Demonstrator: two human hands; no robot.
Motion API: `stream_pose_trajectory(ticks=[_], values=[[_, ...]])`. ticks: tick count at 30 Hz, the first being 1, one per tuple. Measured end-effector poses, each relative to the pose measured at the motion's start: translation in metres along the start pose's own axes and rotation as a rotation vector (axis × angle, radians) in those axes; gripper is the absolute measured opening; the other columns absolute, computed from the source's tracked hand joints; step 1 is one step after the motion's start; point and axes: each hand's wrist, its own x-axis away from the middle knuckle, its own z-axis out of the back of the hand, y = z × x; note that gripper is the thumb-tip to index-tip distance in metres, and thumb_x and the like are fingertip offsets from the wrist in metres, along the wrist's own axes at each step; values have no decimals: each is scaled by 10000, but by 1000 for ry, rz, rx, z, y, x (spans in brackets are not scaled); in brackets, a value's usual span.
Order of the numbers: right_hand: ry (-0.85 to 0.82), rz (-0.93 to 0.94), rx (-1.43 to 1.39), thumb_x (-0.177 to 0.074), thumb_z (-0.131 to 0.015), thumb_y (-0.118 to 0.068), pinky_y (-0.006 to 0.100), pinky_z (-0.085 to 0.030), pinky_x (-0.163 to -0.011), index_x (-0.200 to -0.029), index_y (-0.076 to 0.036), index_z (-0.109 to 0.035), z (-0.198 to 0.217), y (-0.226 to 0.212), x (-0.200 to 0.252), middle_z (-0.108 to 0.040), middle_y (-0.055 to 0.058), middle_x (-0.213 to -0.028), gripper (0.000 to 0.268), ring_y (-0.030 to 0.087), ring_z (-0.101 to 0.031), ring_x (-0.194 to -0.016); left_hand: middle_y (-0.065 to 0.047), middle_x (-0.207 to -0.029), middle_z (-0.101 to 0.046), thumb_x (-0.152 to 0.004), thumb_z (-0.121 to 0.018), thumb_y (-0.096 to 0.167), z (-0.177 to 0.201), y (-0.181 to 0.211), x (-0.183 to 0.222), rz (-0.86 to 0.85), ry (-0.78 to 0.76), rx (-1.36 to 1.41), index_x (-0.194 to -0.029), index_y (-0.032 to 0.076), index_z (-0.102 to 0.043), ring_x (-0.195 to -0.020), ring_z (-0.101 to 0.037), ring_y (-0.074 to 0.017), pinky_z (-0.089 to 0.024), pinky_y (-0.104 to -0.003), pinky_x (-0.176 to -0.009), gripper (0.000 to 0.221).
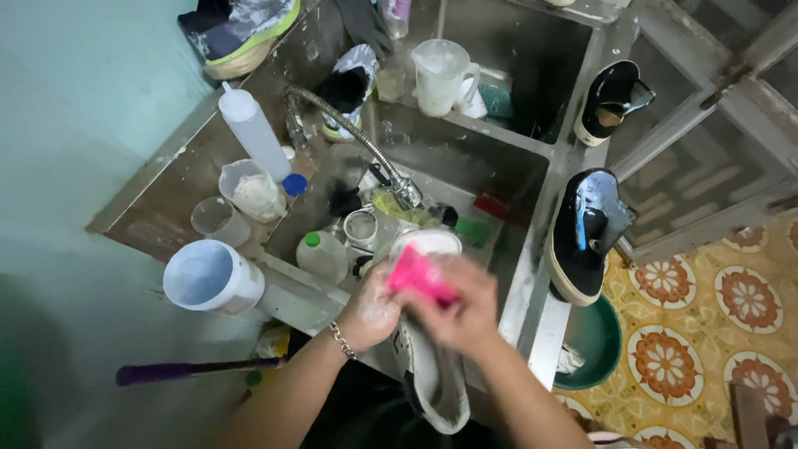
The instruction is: The person is hand-washing a white sneaker in a sink using a pink scrub brush and soap.
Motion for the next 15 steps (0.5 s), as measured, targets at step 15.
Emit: stream_pose_trajectory(ticks=[15], values=[[-40,-17,71,-851,-1123,-180,573,-690,-727,-1053,-44,-898,37,59,1,-885,244,-930,331,526,-849,-774,48,-1041,-638,-1205,-786,256,-3,-49,16,465,-2,1001,-1634,26,-624,-886,-567,-34,-458,-180,-768,513]])
